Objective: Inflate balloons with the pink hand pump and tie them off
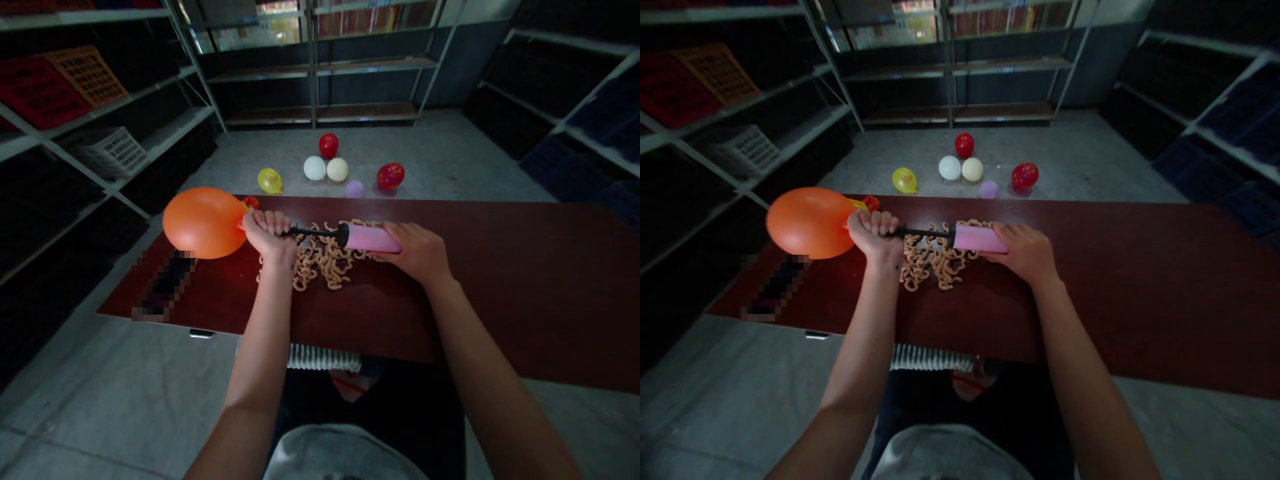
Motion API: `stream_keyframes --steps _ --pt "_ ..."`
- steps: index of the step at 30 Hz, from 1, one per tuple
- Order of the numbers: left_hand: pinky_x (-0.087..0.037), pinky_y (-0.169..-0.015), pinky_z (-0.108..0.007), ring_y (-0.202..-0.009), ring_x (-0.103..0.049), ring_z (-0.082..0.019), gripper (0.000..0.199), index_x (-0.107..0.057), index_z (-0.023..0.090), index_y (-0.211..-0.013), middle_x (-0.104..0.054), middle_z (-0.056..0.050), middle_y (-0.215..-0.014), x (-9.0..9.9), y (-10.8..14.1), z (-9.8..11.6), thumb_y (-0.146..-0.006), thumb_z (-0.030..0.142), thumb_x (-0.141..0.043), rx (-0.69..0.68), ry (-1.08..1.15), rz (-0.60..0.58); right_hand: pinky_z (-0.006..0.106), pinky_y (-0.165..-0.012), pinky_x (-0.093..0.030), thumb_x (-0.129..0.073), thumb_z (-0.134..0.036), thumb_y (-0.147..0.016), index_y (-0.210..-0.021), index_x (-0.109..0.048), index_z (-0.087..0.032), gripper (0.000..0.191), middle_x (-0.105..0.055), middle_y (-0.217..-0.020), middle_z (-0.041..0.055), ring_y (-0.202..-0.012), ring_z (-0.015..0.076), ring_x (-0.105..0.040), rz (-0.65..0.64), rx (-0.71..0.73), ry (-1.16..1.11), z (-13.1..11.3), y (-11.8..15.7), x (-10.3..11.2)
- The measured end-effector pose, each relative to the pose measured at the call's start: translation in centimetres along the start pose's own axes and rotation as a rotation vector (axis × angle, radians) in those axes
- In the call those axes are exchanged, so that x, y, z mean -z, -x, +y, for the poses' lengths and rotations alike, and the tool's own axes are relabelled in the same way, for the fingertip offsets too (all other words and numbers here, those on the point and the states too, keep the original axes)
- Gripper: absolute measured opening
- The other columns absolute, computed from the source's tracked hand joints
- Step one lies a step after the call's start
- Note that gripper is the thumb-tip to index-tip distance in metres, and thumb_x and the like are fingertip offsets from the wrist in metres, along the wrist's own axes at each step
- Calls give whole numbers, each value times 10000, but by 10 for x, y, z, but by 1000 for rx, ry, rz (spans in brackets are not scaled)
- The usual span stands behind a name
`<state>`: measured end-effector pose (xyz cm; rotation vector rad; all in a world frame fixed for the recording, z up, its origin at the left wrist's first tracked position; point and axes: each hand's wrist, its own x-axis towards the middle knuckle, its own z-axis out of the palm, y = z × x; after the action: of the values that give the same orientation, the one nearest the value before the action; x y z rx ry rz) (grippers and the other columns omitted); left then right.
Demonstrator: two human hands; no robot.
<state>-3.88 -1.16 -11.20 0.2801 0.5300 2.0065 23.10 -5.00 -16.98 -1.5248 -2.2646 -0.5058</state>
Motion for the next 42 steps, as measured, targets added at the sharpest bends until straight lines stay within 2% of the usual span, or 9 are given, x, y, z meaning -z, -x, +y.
stream_keyframes --steps 6,10,16,20,24,28,33,37,42 --pt "-138 -385 -246 -344 -134 -72 454 -204 200 -547 -143 75 -421 12 -9 18 -966 219 -379 -66 -1 -49 333 -756 -442 -467 -761 -839 -1236 -618 -193 709 -707 -1085 112 -932 261 -632 -25 -24 20 12 4 -4" --pt "-148 -381 -238 -350 -108 -70 511 -165 194 -555 -126 81 -417 8 -7 24 -985 301 -420 -102 -45 -95 347 -790 -483 -527 -730 -829 -1243 -621 -203 677 -707 -1126 114 -982 268 -647 -31 -84 -58 5 4 -2" --pt "-127 -353 -230 -326 -96 -71 510 -146 187 -524 -98 62 -403 -1 -2 25 -990 235 -348 -81 22 -176 356 -850 -517 -641 -634 -810 -1210 -657 -157 623 -723 -1146 135 -997 273 -690 -50 -94 -197 -7 5 1" --pt "-144 -342 -221 -319 -115 -70 527 -165 189 -514 -105 64 -401 -8 5 15 -1001 260 -353 -49 3 -234 357 -789 -527 -654 -637 -788 -1163 -670 -188 585 -746 -1096 112 -923 267 -712 -72 -89 -251 -12 3 2" --pt "-159 -344 -236 -307 -140 -69 567 -173 196 -509 -119 69 -396 -18 20 -6 -1007 308 -418 25 -62 -226 324 -699 -494 -643 -648 -791 -1154 -666 -202 575 -756 -1047 109 -850 264 -718 -81 -88 -253 -20 0 4" --pt "-157 -348 -240 -305 -156 -68 584 -153 197 -505 -126 67 -391 -27 37 -29 -1020 330 -395 111 -117 -232 304 -615 -431 -606 -680 -799 -1129 -669 -190 594 -764 -935 103 -769 262 -714 -59 -89 -256 -29 -1 9" --pt "-148 -355 -234 -310 -152 -62 570 -148 188 -516 -116 68 -392 -27 39 -42 -1017 309 -390 143 -149 -202 301 -595 -401 -612 -685 -795 -1085 -677 -191 576 -760 -885 99 -743 264 -711 -21 -106 -264 -30 -1 9" --pt "-154 -364 -234 -313 -167 -64 548 -161 190 -518 -131 70 -396 -20 32 -42 -1004 286 -396 132 -156 -177 319 -646 -446 -625 -660 -799 -1163 -647 -205 583 -752 -1024 117 -845 279 -709 -3 -90 -271 -31 -3 4" --pt "-156 -366 -244 -311 -162 -73 506 -159 198 -520 -137 65 -392 -17 23 -35 -994 226 -333 79 -134 -126 331 -718 -463 -602 -461 -884 -1270 -581 -197 469 -705 -1189 117 -972 269 -676 -2 -73 -205 -39 -9 1"
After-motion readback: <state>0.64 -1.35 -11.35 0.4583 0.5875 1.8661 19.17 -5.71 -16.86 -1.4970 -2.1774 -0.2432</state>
